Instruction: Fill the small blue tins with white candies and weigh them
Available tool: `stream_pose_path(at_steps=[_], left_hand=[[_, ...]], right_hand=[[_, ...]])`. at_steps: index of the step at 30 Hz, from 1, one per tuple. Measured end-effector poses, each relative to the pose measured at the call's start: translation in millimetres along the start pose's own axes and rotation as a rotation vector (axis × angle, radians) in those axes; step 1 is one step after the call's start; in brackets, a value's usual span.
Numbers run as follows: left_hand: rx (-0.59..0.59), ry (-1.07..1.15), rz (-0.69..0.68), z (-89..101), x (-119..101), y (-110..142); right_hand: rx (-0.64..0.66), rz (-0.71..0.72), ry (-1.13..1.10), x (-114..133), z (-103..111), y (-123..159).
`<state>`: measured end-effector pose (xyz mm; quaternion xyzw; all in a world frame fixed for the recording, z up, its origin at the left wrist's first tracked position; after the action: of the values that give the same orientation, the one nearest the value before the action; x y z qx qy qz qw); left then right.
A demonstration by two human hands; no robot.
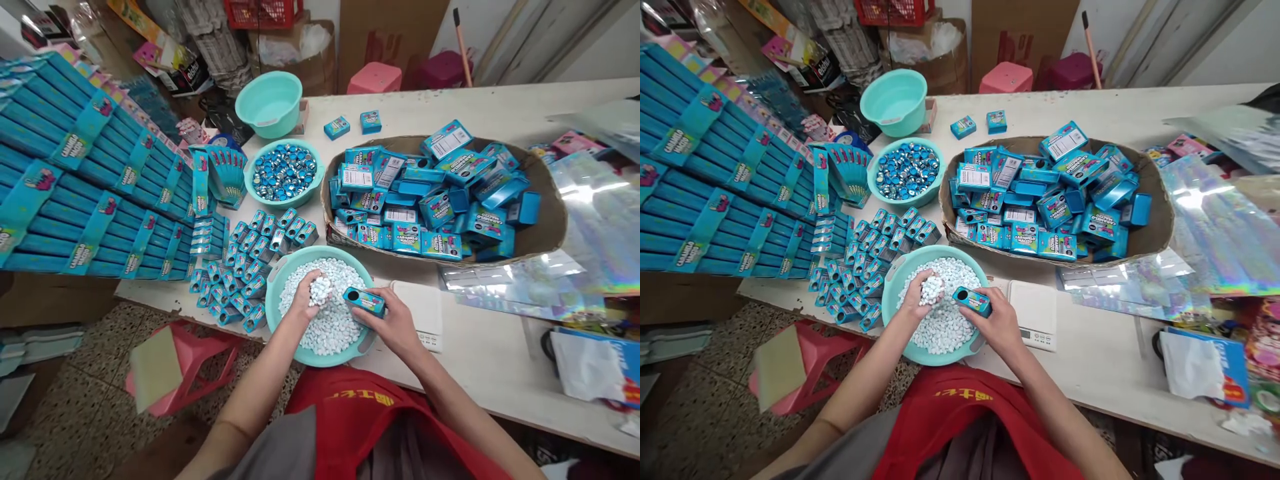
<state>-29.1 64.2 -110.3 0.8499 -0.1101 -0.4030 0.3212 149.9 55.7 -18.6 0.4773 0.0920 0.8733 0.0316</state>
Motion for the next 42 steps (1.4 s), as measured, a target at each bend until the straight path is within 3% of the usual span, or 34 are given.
stream_pose_path(at_steps=[4, 7, 10, 13, 19, 42], left_hand=[[0.103, 0.077, -0.135, -28.3, -28, 29], [0.043, 0.094, -0.290, -29.1, -42, 37], [-0.031, 0.124, -0.359, -22.2, -46, 35], [-0.060, 0.132, -0.374, -18.7, -48, 33], [-0.003, 0.096, -0.404, -28.5, -55, 38], [0.058, -0.039, -0.494, -36.9, -52, 43]], right_hand=[[0.009, 0.199, 0.201, 28, -23, 6], [0.046, 0.288, 0.290, 40, -41, 8], [0.067, 0.324, 0.302, 45, -50, 8], [0.059, 0.316, 0.284, 44, -49, 7], [0.082, 0.287, 0.269, 42, -48, 5], [0.095, 0.187, 0.126, 38, -41, 1]])
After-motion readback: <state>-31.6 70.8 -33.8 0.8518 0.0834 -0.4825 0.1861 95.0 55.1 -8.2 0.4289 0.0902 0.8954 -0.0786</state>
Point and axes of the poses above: each hand's wrist, its own y-axis away from the middle knuckle, its own z-axis out of the back of the hand, x = y × z, the point moved 9 cm from there along -y, towards the middle knuckle, and after that the axes turned 8 degrees about -z, right-handed, at the moved point
